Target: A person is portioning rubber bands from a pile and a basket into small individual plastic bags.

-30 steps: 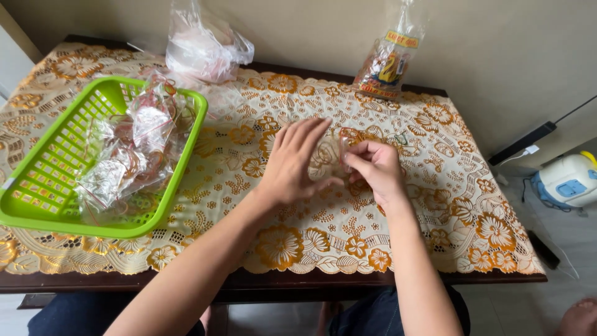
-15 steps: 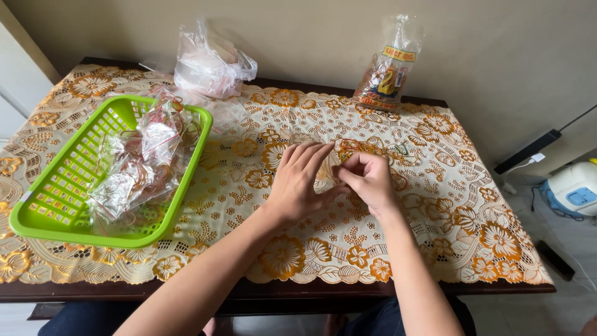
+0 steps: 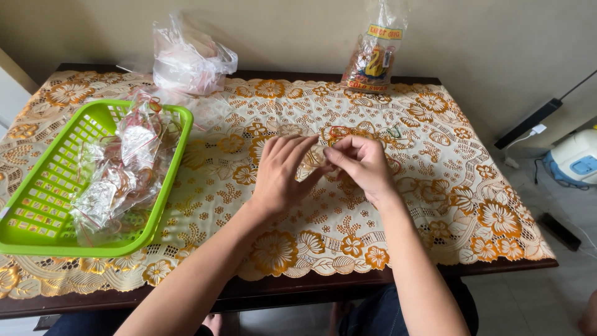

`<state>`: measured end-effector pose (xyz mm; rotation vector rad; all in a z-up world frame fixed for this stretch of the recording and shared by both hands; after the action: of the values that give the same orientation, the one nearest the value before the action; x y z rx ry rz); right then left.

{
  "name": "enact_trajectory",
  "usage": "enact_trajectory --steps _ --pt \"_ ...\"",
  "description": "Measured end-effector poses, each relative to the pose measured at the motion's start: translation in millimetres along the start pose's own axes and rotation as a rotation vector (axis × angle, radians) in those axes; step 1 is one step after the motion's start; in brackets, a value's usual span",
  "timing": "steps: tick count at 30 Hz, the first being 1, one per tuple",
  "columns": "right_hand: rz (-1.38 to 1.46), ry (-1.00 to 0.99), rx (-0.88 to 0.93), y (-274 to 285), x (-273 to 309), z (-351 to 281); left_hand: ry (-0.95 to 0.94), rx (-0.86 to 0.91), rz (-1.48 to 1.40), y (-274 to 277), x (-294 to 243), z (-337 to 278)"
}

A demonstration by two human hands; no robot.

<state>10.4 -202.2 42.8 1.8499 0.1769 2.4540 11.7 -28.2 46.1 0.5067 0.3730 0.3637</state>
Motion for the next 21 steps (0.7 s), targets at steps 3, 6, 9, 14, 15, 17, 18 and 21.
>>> enact_trajectory --steps 3,6,9,14,15,17,18,21 --pt "0.002 0.005 -0.092 18.2 0.6 1.1 0.031 -0.06 -0.051 3.8 5.4 1.4" --pt "-0.302 0.094 -0.073 33.6 -4.6 6.2 0.048 -0.123 -0.016 1.5 16.8 -2.3" --pt "-0.757 0.008 0.075 25.2 1.3 1.4 0.075 -0.127 -0.022 -0.6 24.1 -5.0" --pt "-0.943 -0.073 0.2 3.3 34.8 -7.5 0.082 -0.121 -0.025 3.3 21.0 -3.7" --pt "-0.958 -0.065 0.209 0.7 34.1 -5.6 0.076 -0.119 -0.031 4.9 19.7 -2.7" --pt "-0.992 -0.086 0.231 -4.4 27.3 -4.8 0.075 -0.114 -0.025 4.7 19.1 -2.6" --pt "-1.026 -0.11 0.249 -7.0 23.1 -4.5 0.072 -0.106 -0.021 4.5 18.9 -2.5" --pt "-1.022 -0.097 0.265 -9.1 14.2 -2.9 0.078 -0.104 -0.02 3.1 19.1 -2.0"
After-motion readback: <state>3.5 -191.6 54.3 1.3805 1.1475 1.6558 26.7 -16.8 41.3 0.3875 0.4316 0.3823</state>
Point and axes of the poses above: each hand's wrist, its own z-axis towards the middle knuckle, its own y-axis out of the back of the hand, x = y × z, the point moved 5 cm from there along z, towards the middle knuckle, and after that the axes turned 6 degrees about x, right-handed, at the moved point
